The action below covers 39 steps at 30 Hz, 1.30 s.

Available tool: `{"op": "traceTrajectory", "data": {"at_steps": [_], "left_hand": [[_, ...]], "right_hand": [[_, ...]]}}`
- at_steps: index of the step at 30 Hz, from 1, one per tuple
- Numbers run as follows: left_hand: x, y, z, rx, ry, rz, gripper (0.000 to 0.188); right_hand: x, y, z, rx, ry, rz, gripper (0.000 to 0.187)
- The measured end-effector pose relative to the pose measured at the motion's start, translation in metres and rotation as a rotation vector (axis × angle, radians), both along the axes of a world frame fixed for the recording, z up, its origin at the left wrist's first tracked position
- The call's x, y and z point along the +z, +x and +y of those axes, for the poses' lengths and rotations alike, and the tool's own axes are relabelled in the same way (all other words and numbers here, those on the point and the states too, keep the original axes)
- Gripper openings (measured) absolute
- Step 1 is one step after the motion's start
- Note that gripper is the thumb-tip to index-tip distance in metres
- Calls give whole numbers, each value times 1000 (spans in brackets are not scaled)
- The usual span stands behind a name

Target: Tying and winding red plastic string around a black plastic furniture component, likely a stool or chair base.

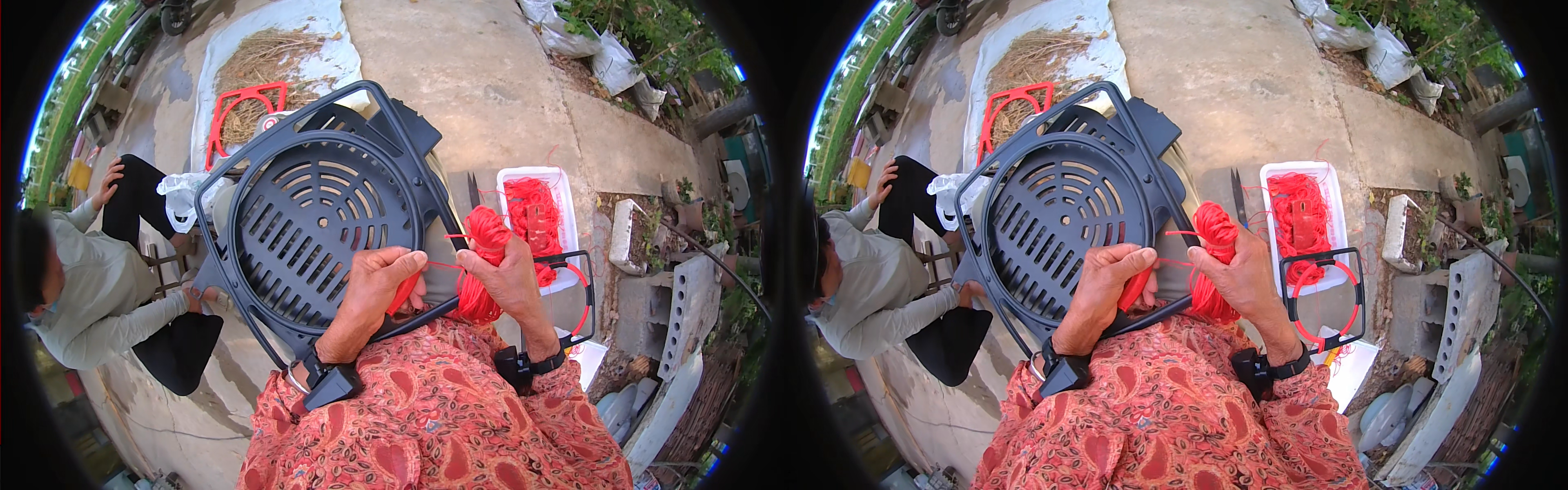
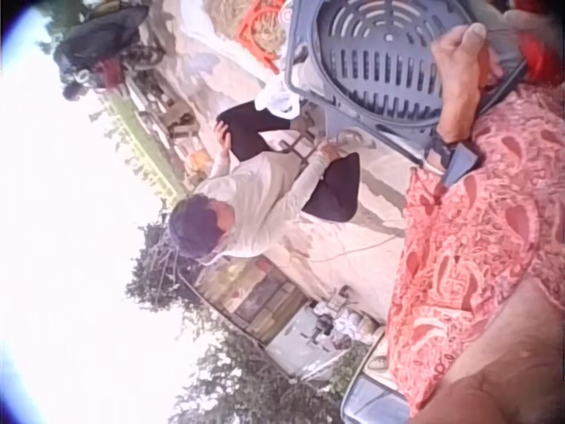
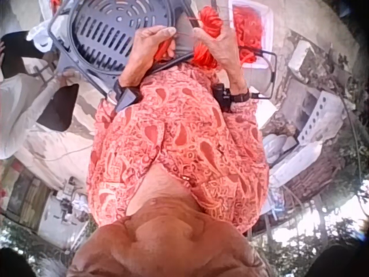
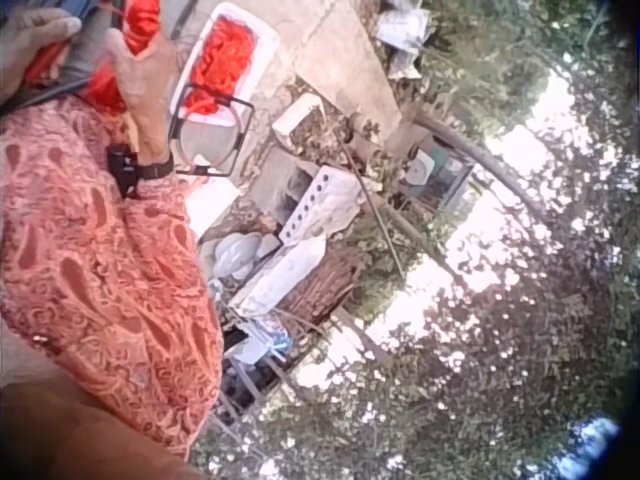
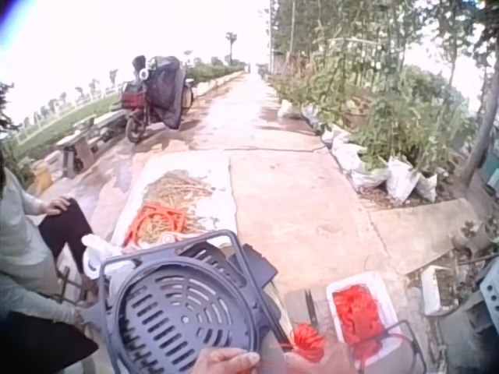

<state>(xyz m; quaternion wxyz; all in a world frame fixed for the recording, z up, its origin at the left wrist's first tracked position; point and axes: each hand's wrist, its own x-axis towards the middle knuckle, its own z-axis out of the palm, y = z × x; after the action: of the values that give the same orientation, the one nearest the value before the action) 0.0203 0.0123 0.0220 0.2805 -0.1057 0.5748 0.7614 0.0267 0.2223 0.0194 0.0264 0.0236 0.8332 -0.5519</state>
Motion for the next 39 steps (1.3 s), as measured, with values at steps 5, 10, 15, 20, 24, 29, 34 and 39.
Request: {"op": "traceTrajectory", "data": {"at_steps": [5, 10, 15, 20, 24, 29, 34, 39], "left_hand": [[4, -1, 1, 91, -16, -49, 22], [7, -2, 3, 73, -40, -11, 22], [8, 0, 0, 85, -59, -40, 22], [7, 0, -1, 77, -27, -56, 24], [10, -2, -5, 48, -10, -102, 34], [10, -3, -8, 47, 72, -158, 49], [11, -1, -9, 8, 60, -104, 37], [11, 1, -8, -59, 5, -89, 24]], "right_hand": [[36, -3, 3, -82, 39, 0, 28], [29, -3, -6, 11, -28, -67, 40], [17, 2, -3, 43, 3, -95, 43], [15, 10, 11, 73, 25, -48, 38], [15, 12, 17, 74, 63, -94, 33], [19, 17, 26, 72, 36, -172, 19], [22, 19, 25, 72, -7, -196, 16], [24, 24, 28, 97, 35, -186, 15]]}}
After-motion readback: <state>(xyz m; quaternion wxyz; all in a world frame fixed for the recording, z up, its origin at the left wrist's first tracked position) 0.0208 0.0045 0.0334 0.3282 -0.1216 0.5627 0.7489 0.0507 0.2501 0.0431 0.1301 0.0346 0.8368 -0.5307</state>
